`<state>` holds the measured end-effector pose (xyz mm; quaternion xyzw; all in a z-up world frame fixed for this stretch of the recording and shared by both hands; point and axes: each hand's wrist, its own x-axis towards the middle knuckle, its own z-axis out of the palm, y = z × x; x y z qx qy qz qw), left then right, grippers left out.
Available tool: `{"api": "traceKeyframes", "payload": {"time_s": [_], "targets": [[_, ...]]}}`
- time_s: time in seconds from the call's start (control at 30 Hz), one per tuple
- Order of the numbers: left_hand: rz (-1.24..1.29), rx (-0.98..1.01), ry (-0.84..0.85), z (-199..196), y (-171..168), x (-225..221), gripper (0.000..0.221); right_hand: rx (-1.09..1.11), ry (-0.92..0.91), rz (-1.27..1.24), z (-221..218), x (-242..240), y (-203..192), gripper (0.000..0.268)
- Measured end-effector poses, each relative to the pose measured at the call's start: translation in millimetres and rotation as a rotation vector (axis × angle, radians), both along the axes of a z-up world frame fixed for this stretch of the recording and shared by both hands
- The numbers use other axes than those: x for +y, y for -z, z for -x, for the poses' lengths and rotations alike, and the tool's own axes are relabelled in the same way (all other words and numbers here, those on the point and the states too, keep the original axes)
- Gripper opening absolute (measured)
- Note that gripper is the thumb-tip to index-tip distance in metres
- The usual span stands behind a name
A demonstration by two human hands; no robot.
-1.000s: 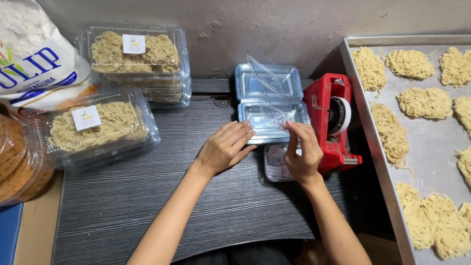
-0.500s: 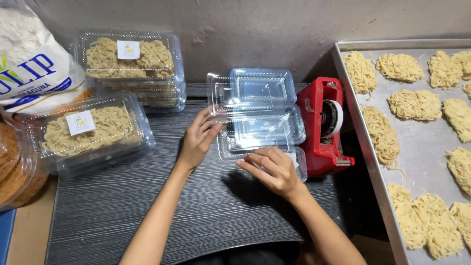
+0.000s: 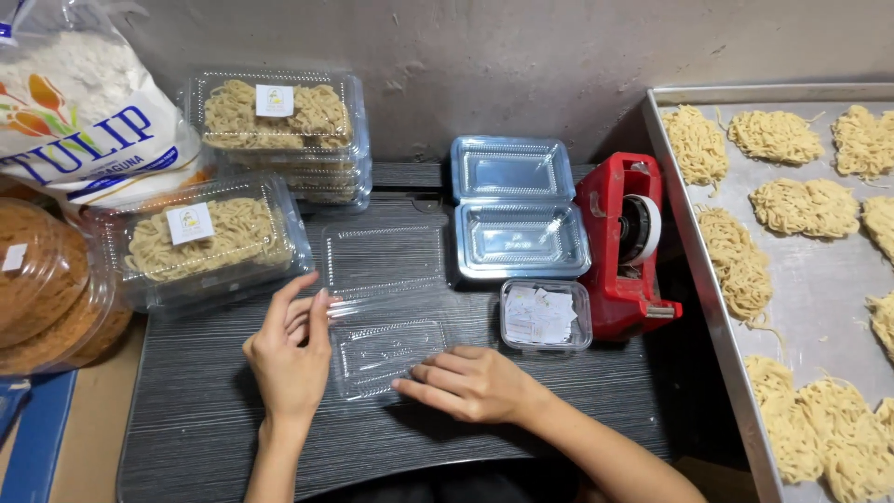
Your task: The person places dried noodle portions into clear plastic containers, seals them with lids, and affixes small labels to the top. The person uses a red tape dispenser to apply tape to the labels and stacks the finished packages on the left side of the table.
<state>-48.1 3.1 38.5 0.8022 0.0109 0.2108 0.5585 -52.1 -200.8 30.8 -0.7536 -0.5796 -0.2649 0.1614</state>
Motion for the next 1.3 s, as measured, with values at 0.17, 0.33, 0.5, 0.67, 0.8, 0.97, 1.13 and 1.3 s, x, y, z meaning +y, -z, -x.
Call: {"api": "traceKeyframes", "payload": {"time_s": [0.17,0.33,0.5,0.67,0.8,0.97,1.13,1.3], "targets": [[-0.298,-0.087,-0.122,14.1,28.5,7.5,0.025,-0.011,-0.027,0.093,7.2,8.9,17.5,0.025],[-0.455,-0.145,-0.07,13.0,42.4,5.8,0.021,0.056,-0.004,0.05,4.9,9.0,21.5,0.022],[-0.386,0.042,0.075,15.0,39.6,8.2,0.036,0.067,0.049,0.01,5.6,13.2,18.5,0.019],[-0.391,0.27,0.253,15.2,29.1,8.8,0.057,0.089,0.096,0.003,4.6,13.5,17.1,0.025],[-0.462,0.296,0.258,15.0,27.8,5.5,0.064,0.084,0.109,0.007,3.9,11.8,17.9,0.031],[-0.531,0.053,0.168,15.3,36.5,5.1,0.057,0.064,0.115,0.023,3.0,9.1,18.9,0.027],[-0.656,-0.115,0.111,15.0,36.5,2.5,0.039,0.096,0.079,-0.058,1.7,8.3,15.8,0.031],[-0.62,-0.294,0.147,16.6,32.2,-0.8,0.024,0.013,0.095,-0.271,-10.9,-9.0,12.6,0.018]]}}
